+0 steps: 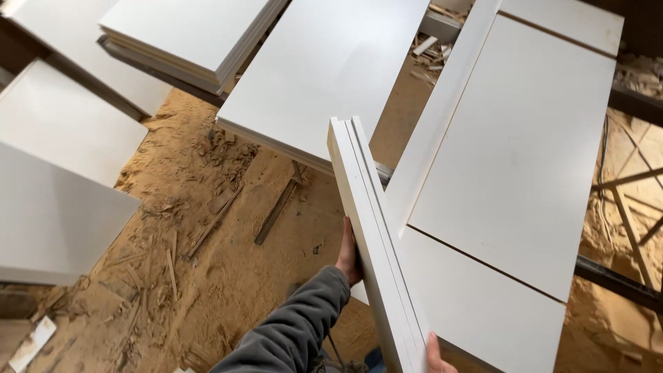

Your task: Organizing and stacking various sizes of white melamine-coated wooden panels in a workshop.

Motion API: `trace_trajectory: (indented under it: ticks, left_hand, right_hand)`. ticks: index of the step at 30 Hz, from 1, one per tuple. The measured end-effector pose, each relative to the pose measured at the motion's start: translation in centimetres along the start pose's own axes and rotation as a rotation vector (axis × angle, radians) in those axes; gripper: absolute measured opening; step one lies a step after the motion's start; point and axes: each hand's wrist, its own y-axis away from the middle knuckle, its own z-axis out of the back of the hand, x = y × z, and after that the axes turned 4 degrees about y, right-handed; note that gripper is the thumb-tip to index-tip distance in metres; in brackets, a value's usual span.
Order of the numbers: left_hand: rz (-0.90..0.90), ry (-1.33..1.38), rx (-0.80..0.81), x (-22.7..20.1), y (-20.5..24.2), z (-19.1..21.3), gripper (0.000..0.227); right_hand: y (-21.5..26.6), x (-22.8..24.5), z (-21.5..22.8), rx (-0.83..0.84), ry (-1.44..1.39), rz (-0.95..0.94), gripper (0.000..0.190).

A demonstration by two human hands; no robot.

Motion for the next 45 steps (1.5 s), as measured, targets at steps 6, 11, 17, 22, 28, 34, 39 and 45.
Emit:
trace_trajectory:
  ticks: [6, 11, 17, 22, 28, 34, 39, 45]
  left_hand:
    - [-0.012, 0.009, 0.102, -9.2, -5.3, 2.4, 0.124]
    - [0.071, -0.046, -0.003, -14.2, -8.2, 3.1, 0.115]
    - [0.212, 0.114, 0.215, -16.5, -6.7, 5.0, 0.105]
    - [0.442, 0.149, 0.227, -16.0, -9.4, 12.6, 0.100]
    - [-0.047, -0.258, -0.595, -29.2, -9.8, 11.0, 0.074]
    - [-0.468, -0.558, -0.144, -38.3, -13.5, 11.8, 0.057]
    - [-0.373, -0.643, -0.168, -42.8, -18.2, 13.7, 0.063]
    - [-0.417, -0.803, -0.077, -48.8, -23.5, 15.3, 0.077]
  right_hand:
    - [-15.8, 12.4, 1.0, 0.033, 0.165, -0.123, 0.110]
    - [-29.7, 23.7, 3.2, 0.196, 0.406, -0.469, 0.102]
    - [-46.1, 21.4, -2.7, 0.104, 0.442, -0.453, 0.091]
    - [-59.2, 19.0, -9.7, 0.117, 0.428, -0.406, 0.086]
    - [-71.9, 21.0, -14.6, 0.000, 0.449, -0.396, 0.091]
    - [-79.8, 23.9, -16.8, -0.033, 0.362, -0.463, 0.093]
    - [-85.2, 24.2, -19.7, -0.127, 0.382, -0.524, 0.094]
    - [-91.8, 24.1, -21.3, -0.212, 0.389, -0.585, 0.094]
